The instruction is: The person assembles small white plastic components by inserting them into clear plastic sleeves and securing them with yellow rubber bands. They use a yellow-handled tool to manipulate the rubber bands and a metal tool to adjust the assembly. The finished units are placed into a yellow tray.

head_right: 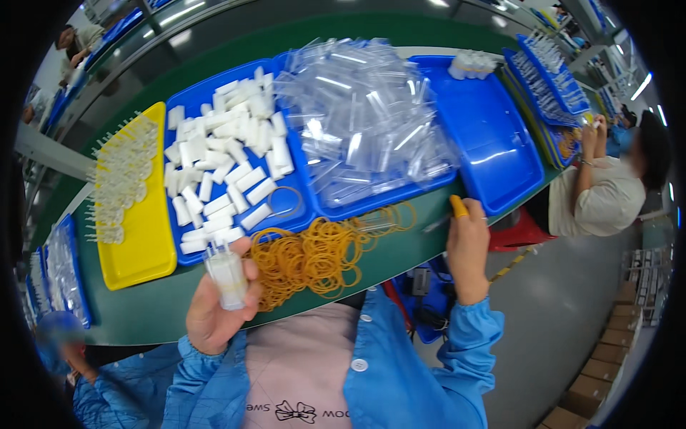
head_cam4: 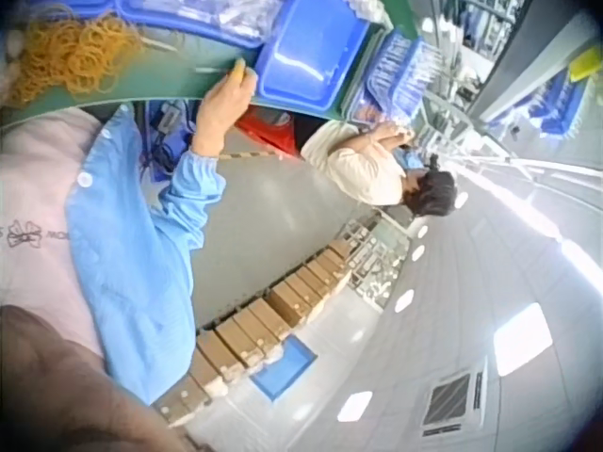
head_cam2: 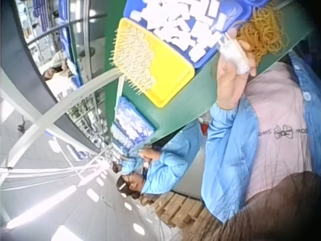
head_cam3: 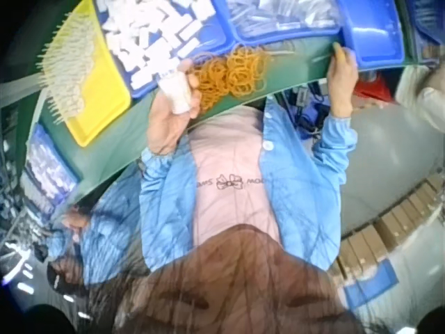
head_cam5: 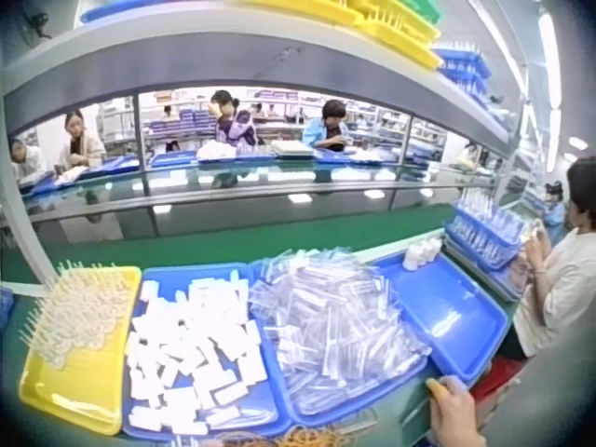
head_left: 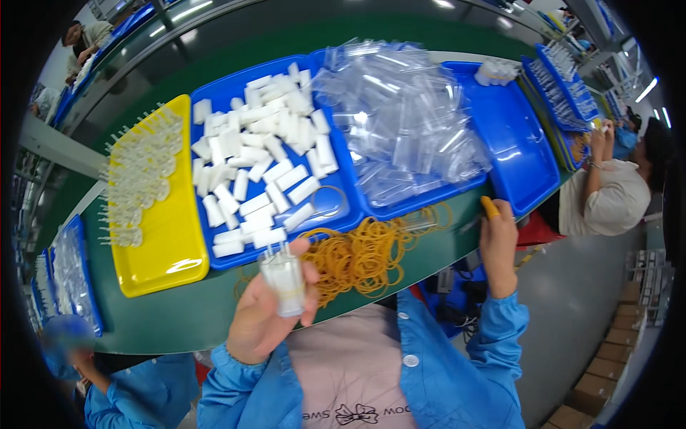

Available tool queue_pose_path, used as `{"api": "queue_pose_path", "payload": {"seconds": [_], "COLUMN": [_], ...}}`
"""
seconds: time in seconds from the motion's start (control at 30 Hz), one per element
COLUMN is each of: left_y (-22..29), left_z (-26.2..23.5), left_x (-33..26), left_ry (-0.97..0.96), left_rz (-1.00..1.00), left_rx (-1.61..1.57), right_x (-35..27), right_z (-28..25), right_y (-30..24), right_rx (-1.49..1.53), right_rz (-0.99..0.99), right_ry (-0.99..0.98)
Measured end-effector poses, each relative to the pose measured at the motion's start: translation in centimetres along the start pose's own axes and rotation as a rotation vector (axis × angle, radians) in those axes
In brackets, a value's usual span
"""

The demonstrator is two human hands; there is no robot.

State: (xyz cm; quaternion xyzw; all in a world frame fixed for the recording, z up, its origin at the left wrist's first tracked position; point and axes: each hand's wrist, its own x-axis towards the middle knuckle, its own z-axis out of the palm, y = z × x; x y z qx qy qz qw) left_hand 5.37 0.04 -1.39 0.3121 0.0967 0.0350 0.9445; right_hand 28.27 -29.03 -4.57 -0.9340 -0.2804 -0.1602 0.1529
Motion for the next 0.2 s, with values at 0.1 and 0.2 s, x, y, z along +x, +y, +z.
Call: {"api": "queue_pose_path", "payload": {"seconds": [0.1, 0.2], "left_y": [-0.2, -0.9], "left_z": [-0.6, -1.8], "left_x": [-0.3, -0.3], "left_ry": [-0.012, -0.098], "left_rz": [-0.006, -0.007], "left_rx": [-0.043, -0.111], "right_x": [-0.5, -0.2], "right_z": [0.2, -0.6], "right_y": [-0.1, -1.8], "right_rx": [-0.02, 0.079], "right_rz": [-0.019, -0.016], "right_ry": [-0.009, 0.041]}}
